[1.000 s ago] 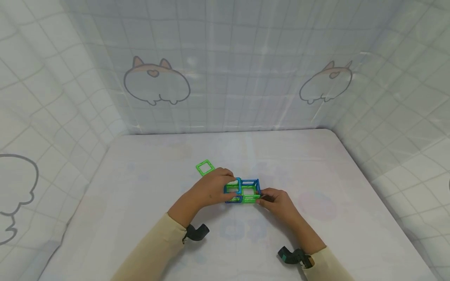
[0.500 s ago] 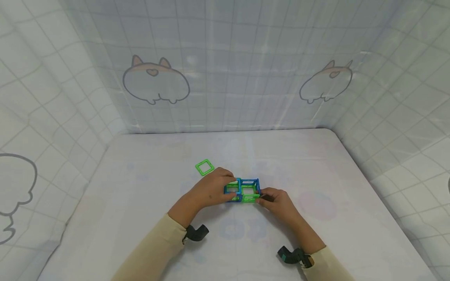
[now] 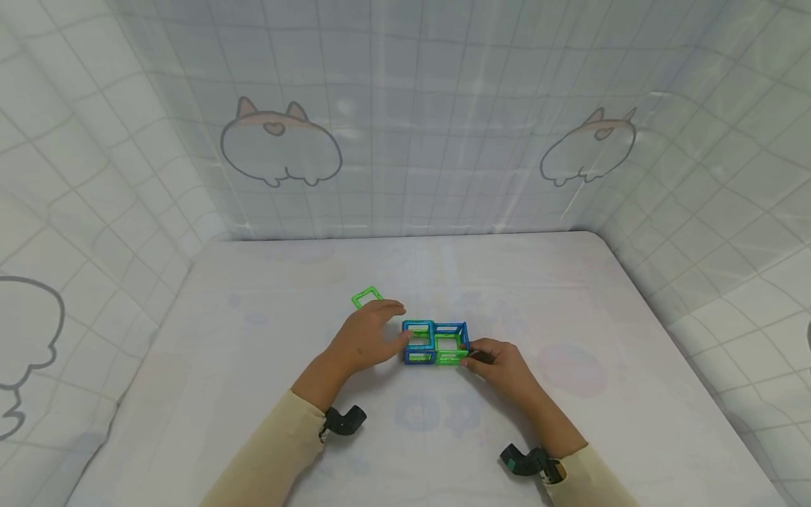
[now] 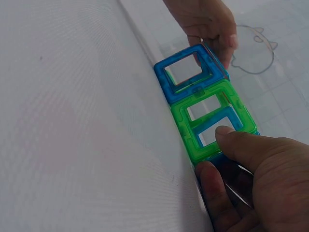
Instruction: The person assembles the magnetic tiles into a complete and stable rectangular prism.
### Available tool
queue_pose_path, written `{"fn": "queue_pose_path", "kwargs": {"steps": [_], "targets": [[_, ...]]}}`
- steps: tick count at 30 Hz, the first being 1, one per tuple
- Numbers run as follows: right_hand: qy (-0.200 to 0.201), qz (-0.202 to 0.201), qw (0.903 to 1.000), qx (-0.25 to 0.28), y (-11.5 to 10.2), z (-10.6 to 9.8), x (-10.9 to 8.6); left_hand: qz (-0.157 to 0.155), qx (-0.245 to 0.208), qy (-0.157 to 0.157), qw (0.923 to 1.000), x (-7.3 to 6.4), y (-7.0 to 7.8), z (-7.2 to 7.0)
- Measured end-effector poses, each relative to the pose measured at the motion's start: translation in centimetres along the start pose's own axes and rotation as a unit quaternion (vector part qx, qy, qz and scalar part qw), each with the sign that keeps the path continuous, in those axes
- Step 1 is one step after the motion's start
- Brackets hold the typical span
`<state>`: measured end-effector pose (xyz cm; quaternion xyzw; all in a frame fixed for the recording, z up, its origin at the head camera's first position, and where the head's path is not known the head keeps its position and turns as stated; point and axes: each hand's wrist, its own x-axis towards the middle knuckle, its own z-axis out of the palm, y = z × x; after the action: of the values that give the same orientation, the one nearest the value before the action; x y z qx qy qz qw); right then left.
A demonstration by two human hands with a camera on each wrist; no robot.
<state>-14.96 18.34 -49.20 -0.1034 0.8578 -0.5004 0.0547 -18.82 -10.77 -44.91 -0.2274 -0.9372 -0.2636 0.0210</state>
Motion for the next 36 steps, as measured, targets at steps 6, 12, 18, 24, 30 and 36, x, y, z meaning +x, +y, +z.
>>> {"fn": "queue_pose_path", "kwargs": {"steps": [6, 12, 18, 24, 30, 36], "targets": [[0.001, 0.010, 0.9999, 0.003, 0.0, 0.1, 0.0, -0.062, -0.032, 0.056, 0.9960, 0.2, -2.2, 0.8], [0.000, 0.009, 1.0000, 0.003, 0.0, 0.0, -0.1, -0.086, -0.028, 0.091, 0.9917, 0.6, -4.3, 1.5], [0.000, 0.012, 0.9999, 0.000, -0.1, 0.0, -0.1, -0.110, -0.026, 0.101, 0.9885, 0.7, -5.8, 1.8], [0.002, 0.011, 0.9999, -0.001, 0.0, 0.1, -0.1, -0.132, -0.007, 0.108, 0.9853, 1.0, -6.9, 1.7], [0.002, 0.008, 1.0000, 0.001, 0.1, 0.1, 0.0, -0.137, 0.014, 0.096, 0.9857, 1.3, -7.9, 1.8], [0.002, 0.009, 1.0000, 0.001, 0.0, 0.1, -0.1, -0.142, 0.022, 0.074, 0.9869, 1.5, -8.0, 1.7]]}}
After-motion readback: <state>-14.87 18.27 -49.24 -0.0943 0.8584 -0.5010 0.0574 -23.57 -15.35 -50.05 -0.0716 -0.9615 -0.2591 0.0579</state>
